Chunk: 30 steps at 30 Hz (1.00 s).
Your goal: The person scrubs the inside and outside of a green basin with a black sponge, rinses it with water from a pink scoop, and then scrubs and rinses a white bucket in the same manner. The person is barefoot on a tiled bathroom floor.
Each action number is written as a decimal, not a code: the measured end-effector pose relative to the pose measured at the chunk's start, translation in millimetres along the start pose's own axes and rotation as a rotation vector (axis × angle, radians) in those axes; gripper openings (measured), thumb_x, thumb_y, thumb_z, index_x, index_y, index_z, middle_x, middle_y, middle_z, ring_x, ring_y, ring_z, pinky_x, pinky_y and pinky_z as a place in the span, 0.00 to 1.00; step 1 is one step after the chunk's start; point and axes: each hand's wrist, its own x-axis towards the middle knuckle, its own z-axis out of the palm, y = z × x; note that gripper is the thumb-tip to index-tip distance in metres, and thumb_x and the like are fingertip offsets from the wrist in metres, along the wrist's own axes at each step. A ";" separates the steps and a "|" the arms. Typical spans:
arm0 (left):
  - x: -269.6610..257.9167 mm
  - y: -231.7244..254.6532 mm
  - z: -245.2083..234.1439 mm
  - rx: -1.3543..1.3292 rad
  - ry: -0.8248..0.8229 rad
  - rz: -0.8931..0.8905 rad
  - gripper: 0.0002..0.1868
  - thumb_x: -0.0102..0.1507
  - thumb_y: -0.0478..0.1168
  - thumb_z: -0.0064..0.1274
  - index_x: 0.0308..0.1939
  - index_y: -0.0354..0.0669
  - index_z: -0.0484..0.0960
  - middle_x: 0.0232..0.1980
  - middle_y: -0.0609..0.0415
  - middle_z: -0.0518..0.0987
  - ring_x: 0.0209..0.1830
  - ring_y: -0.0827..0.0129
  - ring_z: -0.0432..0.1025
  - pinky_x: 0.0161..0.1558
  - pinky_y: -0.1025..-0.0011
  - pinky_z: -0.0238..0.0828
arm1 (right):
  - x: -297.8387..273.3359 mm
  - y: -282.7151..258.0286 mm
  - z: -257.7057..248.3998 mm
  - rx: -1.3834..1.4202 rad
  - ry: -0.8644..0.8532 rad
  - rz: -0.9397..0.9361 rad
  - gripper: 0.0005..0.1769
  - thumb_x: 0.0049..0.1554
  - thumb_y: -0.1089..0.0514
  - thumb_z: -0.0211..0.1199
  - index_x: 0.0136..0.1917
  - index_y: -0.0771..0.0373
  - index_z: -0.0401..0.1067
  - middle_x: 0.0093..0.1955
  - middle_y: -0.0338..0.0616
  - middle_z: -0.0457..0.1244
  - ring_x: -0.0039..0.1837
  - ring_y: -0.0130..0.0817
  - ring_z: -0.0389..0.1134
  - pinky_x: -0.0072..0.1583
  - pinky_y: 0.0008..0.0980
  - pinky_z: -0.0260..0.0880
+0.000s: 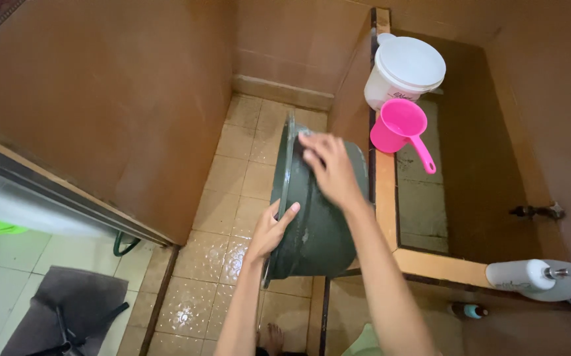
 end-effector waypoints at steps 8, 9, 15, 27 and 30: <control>7.0 -25.8 -10.8 -0.011 -0.018 -0.014 0.21 0.67 0.45 0.55 0.58 0.33 0.79 0.49 0.53 0.83 0.45 0.74 0.76 0.47 0.72 0.75 | -58.1 -35.2 9.8 0.037 0.058 0.070 0.20 0.64 0.56 0.59 0.69 0.56 0.73 0.68 0.52 0.62 0.69 0.50 0.62 0.71 0.43 0.61; 10.3 -25.2 -10.7 -0.045 -0.040 -0.083 0.21 0.67 0.45 0.54 0.57 0.34 0.79 0.46 0.52 0.83 0.41 0.71 0.76 0.44 0.70 0.76 | -46.1 -24.1 9.8 0.029 0.072 0.055 0.20 0.65 0.56 0.59 0.69 0.56 0.72 0.68 0.52 0.62 0.70 0.50 0.61 0.71 0.44 0.61; -4.6 -7.2 -4.7 -0.010 -0.018 -0.022 0.22 0.68 0.46 0.55 0.59 0.32 0.80 0.49 0.54 0.84 0.46 0.77 0.75 0.49 0.75 0.74 | 27.2 59.8 16.7 -0.068 0.051 0.131 0.19 0.63 0.55 0.61 0.68 0.54 0.74 0.62 0.50 0.65 0.64 0.50 0.63 0.68 0.45 0.62; 2.3 -57.3 31.9 0.486 0.012 0.470 0.24 0.69 0.41 0.62 0.66 0.33 0.75 0.51 0.39 0.84 0.45 0.59 0.81 0.44 0.64 0.75 | -42.8 -7.4 25.6 -0.175 0.156 0.420 0.36 0.59 0.47 0.67 0.73 0.66 0.60 0.67 0.63 0.58 0.68 0.61 0.58 0.68 0.53 0.58; -4.6 -13.9 50.9 0.459 0.002 -0.132 0.29 0.61 0.40 0.56 0.67 0.43 0.72 0.37 0.36 0.85 0.32 0.52 0.80 0.40 0.64 0.74 | -47.7 -2.2 33.3 -0.217 0.109 0.493 0.50 0.48 0.50 0.75 0.75 0.68 0.54 0.67 0.64 0.56 0.68 0.62 0.57 0.67 0.53 0.57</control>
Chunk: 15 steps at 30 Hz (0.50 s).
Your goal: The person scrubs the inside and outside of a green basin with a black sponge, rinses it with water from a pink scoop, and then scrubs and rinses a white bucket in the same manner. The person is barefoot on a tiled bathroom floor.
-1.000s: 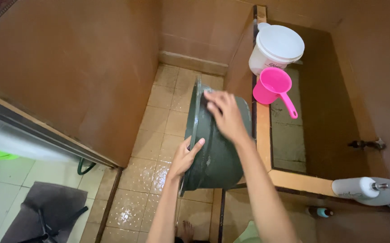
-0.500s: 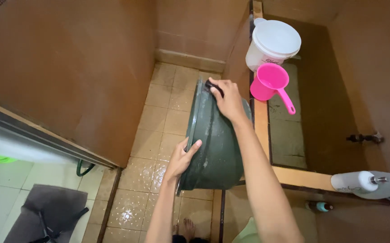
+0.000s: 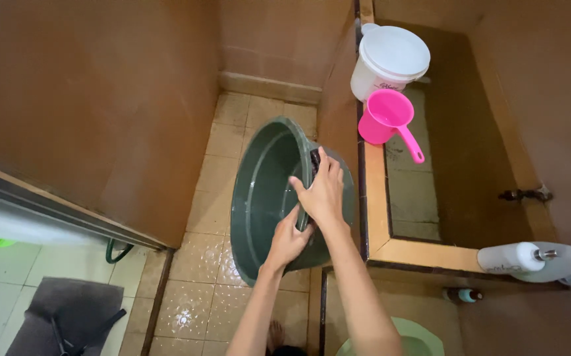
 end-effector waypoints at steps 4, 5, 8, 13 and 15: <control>3.6 -16.8 9.2 -0.020 -0.003 0.058 0.29 0.58 0.37 0.56 0.64 0.38 0.73 0.46 0.39 0.84 0.45 0.53 0.82 0.47 0.64 0.75 | -5.3 -5.7 5.0 -0.024 0.038 0.013 0.50 0.46 0.62 0.72 0.77 0.66 0.52 0.69 0.61 0.55 0.69 0.62 0.56 0.69 0.52 0.58; 4.4 -21.1 9.6 -0.009 -0.002 0.138 0.34 0.56 0.35 0.58 0.66 0.37 0.70 0.54 0.38 0.81 0.55 0.54 0.77 0.55 0.63 0.71 | -6.8 -10.8 2.4 -0.027 0.053 -0.003 0.50 0.46 0.64 0.70 0.78 0.66 0.53 0.69 0.61 0.55 0.69 0.61 0.57 0.69 0.52 0.58; 15.7 -66.9 19.9 -0.125 -0.084 0.297 0.42 0.55 0.31 0.59 0.73 0.35 0.61 0.70 0.39 0.72 0.72 0.55 0.65 0.68 0.62 0.59 | -12.0 -25.7 -4.0 -0.029 0.068 -0.056 0.49 0.46 0.67 0.69 0.78 0.65 0.53 0.69 0.60 0.55 0.69 0.61 0.57 0.69 0.52 0.58; 18.1 -72.0 -19.3 -0.661 -0.523 0.204 0.53 0.57 0.39 0.63 0.82 0.42 0.50 0.83 0.44 0.56 0.82 0.57 0.53 0.78 0.61 0.48 | -20.5 -42.2 -27.7 -0.008 0.078 -0.110 0.49 0.45 0.68 0.68 0.77 0.66 0.54 0.70 0.60 0.55 0.69 0.60 0.57 0.71 0.52 0.56; 11.9 -27.8 -45.5 -0.892 -0.468 0.309 0.56 0.61 0.58 0.58 0.86 0.48 0.47 0.81 0.40 0.61 0.78 0.53 0.58 0.69 0.58 0.54 | -26.7 -44.1 -38.2 0.025 0.104 -0.100 0.49 0.45 0.69 0.68 0.78 0.66 0.54 0.70 0.60 0.55 0.70 0.60 0.56 0.72 0.51 0.56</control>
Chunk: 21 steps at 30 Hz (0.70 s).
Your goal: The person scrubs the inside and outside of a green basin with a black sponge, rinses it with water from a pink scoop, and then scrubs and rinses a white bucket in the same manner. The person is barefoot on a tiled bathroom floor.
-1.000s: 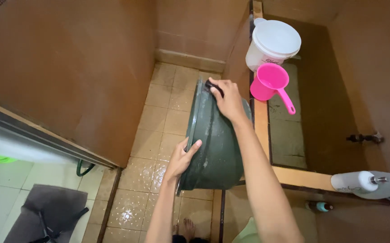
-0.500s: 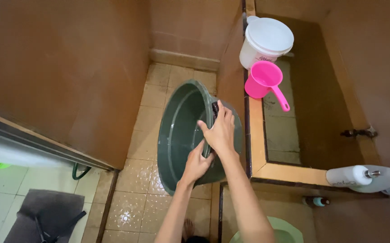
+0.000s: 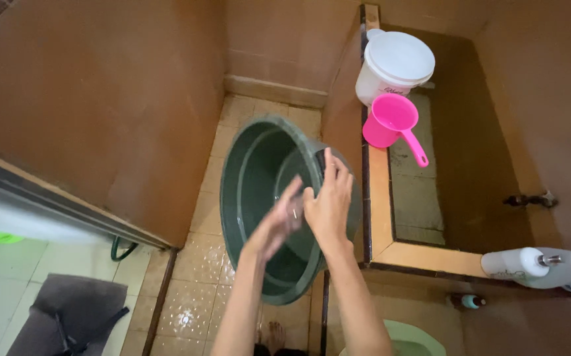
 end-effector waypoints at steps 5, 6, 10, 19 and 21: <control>91.0 42.2 31.4 0.217 0.603 -0.089 0.43 0.62 0.60 0.50 0.77 0.49 0.55 0.69 0.43 0.69 0.64 0.59 0.68 0.60 0.58 0.65 | -21.8 -27.2 -16.0 0.023 0.025 -0.059 0.50 0.44 0.70 0.68 0.78 0.67 0.53 0.71 0.61 0.54 0.71 0.61 0.55 0.72 0.52 0.55; 102.6 46.0 38.0 0.314 0.705 -0.049 0.38 0.63 0.55 0.53 0.72 0.44 0.61 0.65 0.43 0.73 0.59 0.60 0.70 0.56 0.61 0.67 | -26.2 -35.1 -21.3 0.029 0.026 -0.080 0.50 0.44 0.70 0.68 0.78 0.67 0.53 0.72 0.61 0.53 0.72 0.61 0.55 0.72 0.52 0.55; 93.6 32.3 29.5 0.454 0.835 0.150 0.27 0.64 0.45 0.56 0.62 0.32 0.72 0.54 0.40 0.80 0.51 0.62 0.73 0.54 0.67 0.70 | -44.8 -39.2 -30.9 0.068 0.007 -0.148 0.49 0.45 0.70 0.67 0.78 0.66 0.54 0.74 0.61 0.53 0.73 0.61 0.55 0.72 0.52 0.55; 31.6 11.5 19.4 0.232 0.864 0.279 0.24 0.65 0.37 0.43 0.66 0.38 0.67 0.52 0.48 0.78 0.49 0.66 0.73 0.51 0.68 0.72 | -90.6 -17.8 -16.5 0.018 -0.087 -0.336 0.32 0.61 0.61 0.54 0.78 0.65 0.56 0.79 0.62 0.50 0.80 0.56 0.49 0.77 0.60 0.41; 24.2 9.3 18.0 0.145 0.741 0.313 0.23 0.69 0.37 0.44 0.68 0.34 0.67 0.54 0.47 0.78 0.50 0.66 0.72 0.51 0.68 0.71 | -87.4 -12.9 -10.2 -0.022 -0.042 -0.326 0.28 0.64 0.60 0.52 0.77 0.62 0.60 0.78 0.57 0.53 0.80 0.53 0.50 0.79 0.65 0.36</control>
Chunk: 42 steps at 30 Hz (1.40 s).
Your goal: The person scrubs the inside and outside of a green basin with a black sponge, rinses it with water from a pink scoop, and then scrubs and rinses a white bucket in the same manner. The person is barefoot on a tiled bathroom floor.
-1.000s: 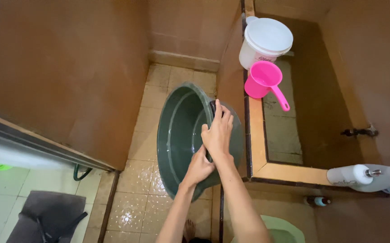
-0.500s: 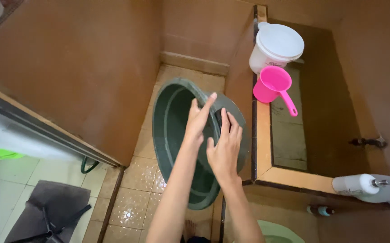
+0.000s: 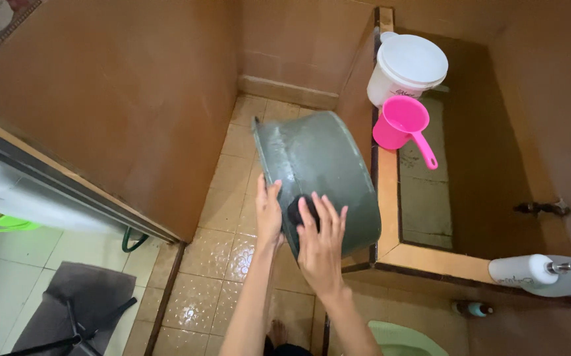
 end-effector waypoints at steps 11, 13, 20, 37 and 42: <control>6.7 0.0 -7.5 -0.001 -0.185 -0.070 0.29 0.69 0.37 0.49 0.74 0.33 0.64 0.63 0.50 0.76 0.58 0.71 0.73 0.58 0.73 0.71 | 112.1 29.6 -5.9 -0.036 -0.047 -0.128 0.22 0.65 0.56 0.57 0.72 0.54 0.68 0.67 0.47 0.62 0.70 0.50 0.60 0.79 0.67 0.40; 6.9 -3.6 -12.3 -0.025 -0.161 -0.099 0.29 0.69 0.37 0.49 0.74 0.33 0.64 0.62 0.48 0.77 0.56 0.70 0.73 0.56 0.72 0.72 | 83.3 24.2 -9.9 -0.002 -0.059 -0.146 0.22 0.65 0.56 0.57 0.72 0.54 0.67 0.67 0.47 0.61 0.70 0.50 0.60 0.80 0.66 0.41; -8.3 -12.7 -12.5 -0.044 -0.195 -0.159 0.29 0.69 0.35 0.49 0.73 0.34 0.63 0.58 0.46 0.78 0.53 0.68 0.74 0.53 0.70 0.73 | 41.0 37.0 -4.8 0.050 -0.041 -0.046 0.23 0.64 0.59 0.55 0.72 0.56 0.65 0.70 0.50 0.60 0.74 0.50 0.58 0.79 0.68 0.35; 2.7 -48.9 -32.3 -0.014 -0.151 -0.111 0.33 0.64 0.30 0.49 0.75 0.34 0.62 0.50 0.55 0.82 0.42 0.78 0.77 0.46 0.78 0.76 | -1.2 48.4 2.7 -0.019 0.040 0.132 0.23 0.63 0.60 0.54 0.72 0.59 0.64 0.72 0.52 0.57 0.80 0.54 0.53 0.79 0.70 0.33; 3.3 -29.7 -23.6 0.114 -0.339 -0.061 0.41 0.60 0.27 0.52 0.78 0.35 0.59 0.40 0.54 0.81 0.30 0.78 0.73 0.33 0.79 0.71 | 112.2 112.7 5.5 -0.186 -0.026 0.019 0.21 0.68 0.57 0.52 0.73 0.57 0.65 0.67 0.56 0.60 0.74 0.57 0.57 0.76 0.71 0.37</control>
